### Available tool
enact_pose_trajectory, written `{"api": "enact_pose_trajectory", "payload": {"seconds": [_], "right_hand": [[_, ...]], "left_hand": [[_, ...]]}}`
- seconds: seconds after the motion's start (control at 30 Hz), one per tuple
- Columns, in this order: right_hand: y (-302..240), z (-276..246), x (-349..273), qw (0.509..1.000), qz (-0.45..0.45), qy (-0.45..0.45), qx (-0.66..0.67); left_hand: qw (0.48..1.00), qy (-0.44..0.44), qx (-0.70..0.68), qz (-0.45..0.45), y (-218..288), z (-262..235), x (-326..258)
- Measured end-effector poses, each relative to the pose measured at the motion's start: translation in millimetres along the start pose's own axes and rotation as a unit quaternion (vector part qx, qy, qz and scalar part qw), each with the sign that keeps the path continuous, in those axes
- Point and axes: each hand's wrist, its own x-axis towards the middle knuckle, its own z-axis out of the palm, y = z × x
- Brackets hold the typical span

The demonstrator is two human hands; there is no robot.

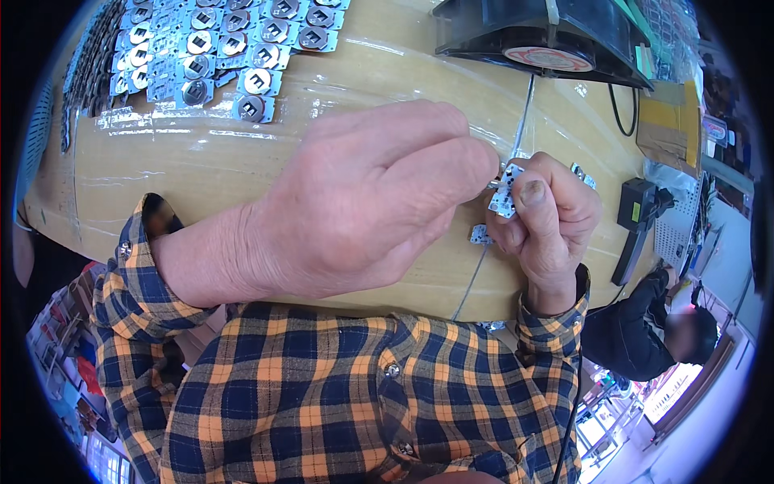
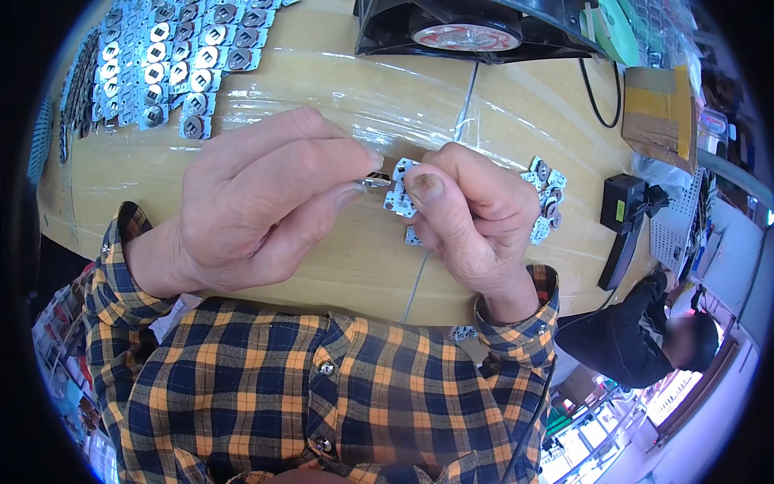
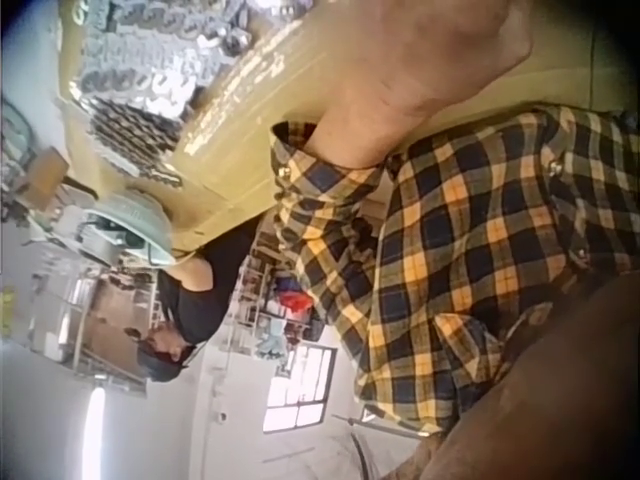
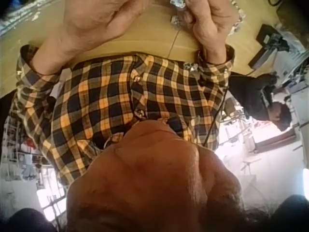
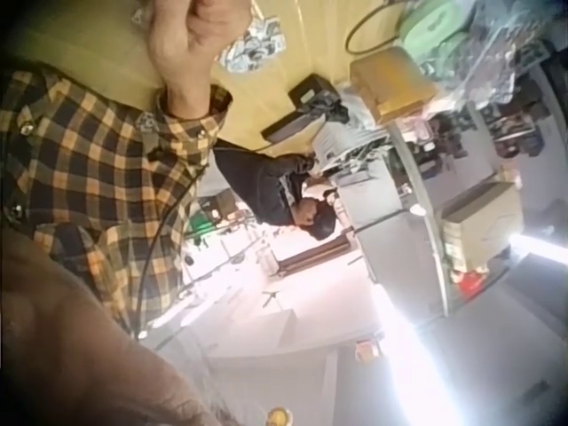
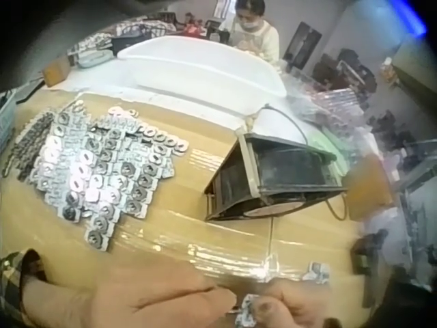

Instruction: Sorting and breaking apart strips of small electronic or mechanical components at a factory workstation.

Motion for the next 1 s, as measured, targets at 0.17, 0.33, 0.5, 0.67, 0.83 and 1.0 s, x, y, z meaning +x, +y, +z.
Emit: {"api": "enact_pose_trajectory", "payload": {"seconds": [0.17, 0.33, 0.5, 0.67, 0.83, 1.0], "right_hand": [[4.7, -0.7, -1.6, 0.999, -0.043, -0.006, -0.009], [8.3, -4.2, -3.2, 0.998, -0.055, -0.002, -0.042], [5.1, -0.6, -2.3, 0.998, -0.05, 0.004, -0.044], [1.9, -1.6, 2.3, 0.987, -0.058, 0.055, -0.14], [3.8, -10.1, 7.4, 0.947, -0.188, 0.037, -0.258], [-1.3, -10.1, 3.6, 0.961, -0.155, 0.051, -0.223]], "left_hand": [[1.0, 0.025, -0.012, 0.013, 0.7, 0.6, -1.0], [0.999, 0.028, -0.013, -0.01, 2.1, -1.9, -0.3], [1.0, 0.019, -0.017, 0.011, 1.3, -2.0, 0.4], [0.998, -0.064, -0.011, -0.016, 0.5, -1.1, -1.3], [0.982, -0.045, -0.105, -0.148, 1.7, -7.8, 2.9], [0.989, -0.054, -0.114, -0.08, -1.4, 0.6, 0.1]]}}
